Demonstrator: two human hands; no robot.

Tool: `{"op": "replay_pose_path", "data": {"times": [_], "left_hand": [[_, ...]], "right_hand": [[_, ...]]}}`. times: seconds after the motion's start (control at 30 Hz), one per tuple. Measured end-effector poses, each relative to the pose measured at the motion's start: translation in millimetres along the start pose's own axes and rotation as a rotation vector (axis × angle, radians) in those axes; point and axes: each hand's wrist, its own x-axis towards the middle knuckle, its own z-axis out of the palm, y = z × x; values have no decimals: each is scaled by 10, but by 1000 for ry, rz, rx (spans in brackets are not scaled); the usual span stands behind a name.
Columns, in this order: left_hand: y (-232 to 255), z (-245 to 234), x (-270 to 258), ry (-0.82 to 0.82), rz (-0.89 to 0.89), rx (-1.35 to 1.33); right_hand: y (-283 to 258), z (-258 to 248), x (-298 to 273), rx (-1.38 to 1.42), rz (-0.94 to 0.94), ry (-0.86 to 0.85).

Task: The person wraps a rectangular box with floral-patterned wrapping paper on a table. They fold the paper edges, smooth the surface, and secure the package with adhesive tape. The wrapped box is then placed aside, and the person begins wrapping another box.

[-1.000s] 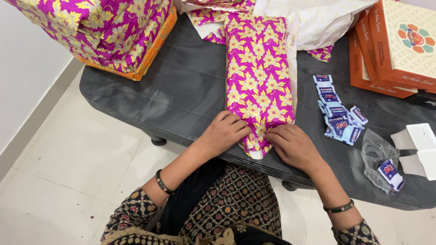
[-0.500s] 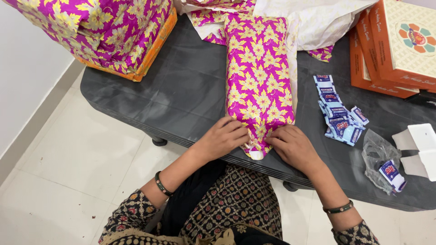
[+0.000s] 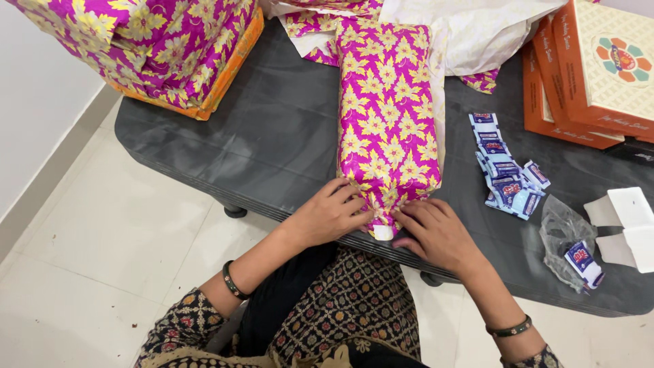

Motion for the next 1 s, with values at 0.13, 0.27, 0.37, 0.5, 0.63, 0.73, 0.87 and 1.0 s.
{"op": "replay_pose_path", "data": {"times": [0.13, 0.27, 0.37, 0.5, 0.63, 0.73, 0.87, 1.0], "left_hand": [[12, 68, -21, 25, 44, 60], [8, 120, -34, 71, 68, 52], [-8, 142, -38, 58, 89, 88], [0, 148, -13, 41, 13, -5], [62, 176, -7, 57, -79, -119], [91, 217, -14, 83, -131, -95], [106, 309, -32, 164, -130, -45], [81, 389, -58, 143, -138, -49]], "right_hand": [[-38, 31, -30, 11, 20, 32], [-76, 28, -23, -35, 20, 100], [-70, 46, 13, -99, 4, 28], [-30, 56, 74, -112, -17, 10], [-25, 92, 95, -116, -9, 48], [-27, 113, 78, -43, 9, 62], [-19, 149, 49, 56, 83, 90], [-66, 220, 93, -51, 116, 315]]}}
